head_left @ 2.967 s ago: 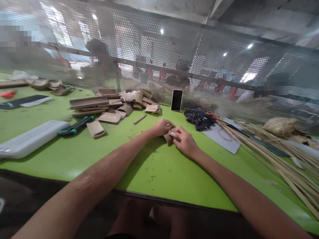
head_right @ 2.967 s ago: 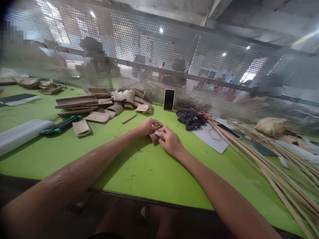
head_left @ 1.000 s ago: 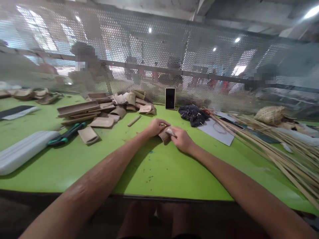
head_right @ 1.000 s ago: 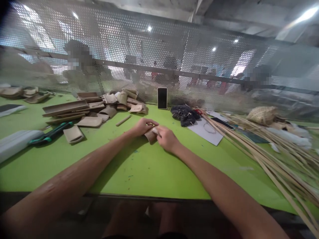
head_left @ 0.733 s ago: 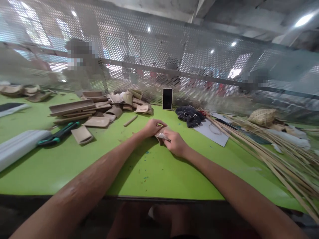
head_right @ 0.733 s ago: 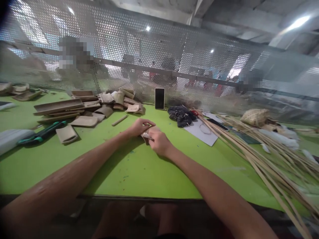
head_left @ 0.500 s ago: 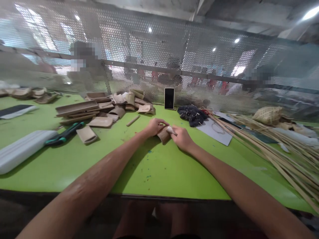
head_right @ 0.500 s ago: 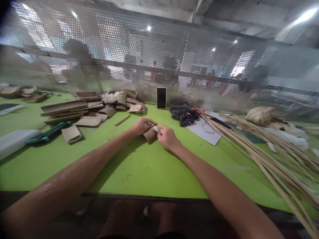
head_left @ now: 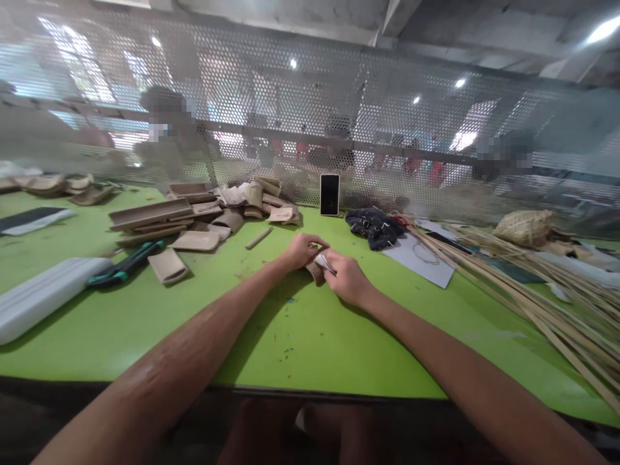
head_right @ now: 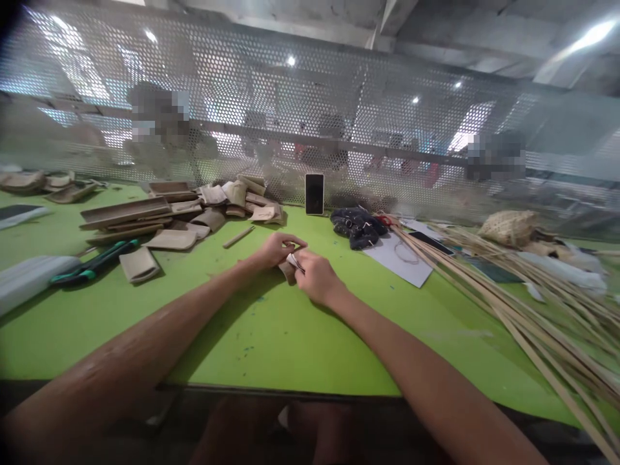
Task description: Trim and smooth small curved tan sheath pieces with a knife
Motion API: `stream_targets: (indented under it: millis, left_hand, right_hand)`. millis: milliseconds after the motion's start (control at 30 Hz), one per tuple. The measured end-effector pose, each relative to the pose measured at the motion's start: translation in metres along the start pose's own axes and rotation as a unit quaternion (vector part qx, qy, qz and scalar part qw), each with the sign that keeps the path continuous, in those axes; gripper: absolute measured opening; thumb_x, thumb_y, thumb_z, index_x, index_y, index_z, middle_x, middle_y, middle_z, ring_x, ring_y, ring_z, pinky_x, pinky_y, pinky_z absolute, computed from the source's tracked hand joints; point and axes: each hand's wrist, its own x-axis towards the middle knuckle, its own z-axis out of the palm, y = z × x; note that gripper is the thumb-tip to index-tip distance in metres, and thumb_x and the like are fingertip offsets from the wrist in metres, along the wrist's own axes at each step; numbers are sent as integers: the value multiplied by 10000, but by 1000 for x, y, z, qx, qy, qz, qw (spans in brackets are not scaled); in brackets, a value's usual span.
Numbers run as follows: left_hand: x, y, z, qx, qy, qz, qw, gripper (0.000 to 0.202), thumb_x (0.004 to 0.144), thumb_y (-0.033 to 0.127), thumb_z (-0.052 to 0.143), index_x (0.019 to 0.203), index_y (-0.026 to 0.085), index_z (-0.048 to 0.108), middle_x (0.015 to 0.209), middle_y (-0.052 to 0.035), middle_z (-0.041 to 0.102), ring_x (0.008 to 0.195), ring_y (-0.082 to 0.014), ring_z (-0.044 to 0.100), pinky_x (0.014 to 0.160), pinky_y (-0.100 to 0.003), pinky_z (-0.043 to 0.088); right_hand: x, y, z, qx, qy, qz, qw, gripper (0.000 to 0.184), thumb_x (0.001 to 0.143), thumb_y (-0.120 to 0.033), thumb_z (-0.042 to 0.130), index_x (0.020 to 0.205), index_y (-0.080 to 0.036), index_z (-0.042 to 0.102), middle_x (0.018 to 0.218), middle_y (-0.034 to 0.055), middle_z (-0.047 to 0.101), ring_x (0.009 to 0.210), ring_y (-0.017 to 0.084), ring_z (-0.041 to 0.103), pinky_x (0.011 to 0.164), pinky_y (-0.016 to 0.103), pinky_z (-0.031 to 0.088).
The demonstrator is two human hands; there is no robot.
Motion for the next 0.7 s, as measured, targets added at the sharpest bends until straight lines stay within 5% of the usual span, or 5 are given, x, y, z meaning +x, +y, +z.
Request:
stream_targets:
  millis: [167, 367, 533, 700]
  left_hand:
    - [1, -3, 1, -2, 6, -2, 1000, 395, 746, 84, 525, 1020, 156, 800, 750, -44, 726, 588, -119, 473, 584, -236, 363]
    - [1, -2, 1, -7, 3, 3, 1000, 409, 731, 78, 510, 1006, 155, 803, 685, -33, 697, 564, -114, 447, 560, -235, 351]
    - [1, -4, 3, -8, 8, -17, 1000, 387, 738, 100, 522, 1006, 136, 799, 690, -37, 699, 551, -112, 448, 545, -230, 355]
    - [3, -6, 4, -18, 5, -12, 1000, 391, 707, 111, 537, 995, 135, 801, 724, -44, 721, 569, -112, 463, 546, -223, 364]
  right_hand:
    - [3, 3, -1, -88, 33, 90, 992, 142, 862, -90, 499, 799, -159, 606, 822, 71, 628, 687, 166, 536, 682, 289, 443]
    - [2, -4, -1, -84, 3, 44, 995, 163, 863, -90, 519, 938, -157, 647, 954, 93, 671, 811, 194, 593, 767, 296, 465]
    - [4, -4, -1, -124, 9, 103, 987, 171, 891, -101, 492, 849, -140, 653, 886, 107, 647, 727, 188, 565, 707, 308, 460]
    - [2, -4, -2, -52, -22, -31, 998, 137, 868, -95, 536, 911, -165, 646, 918, 68, 650, 821, 182, 576, 789, 292, 469]
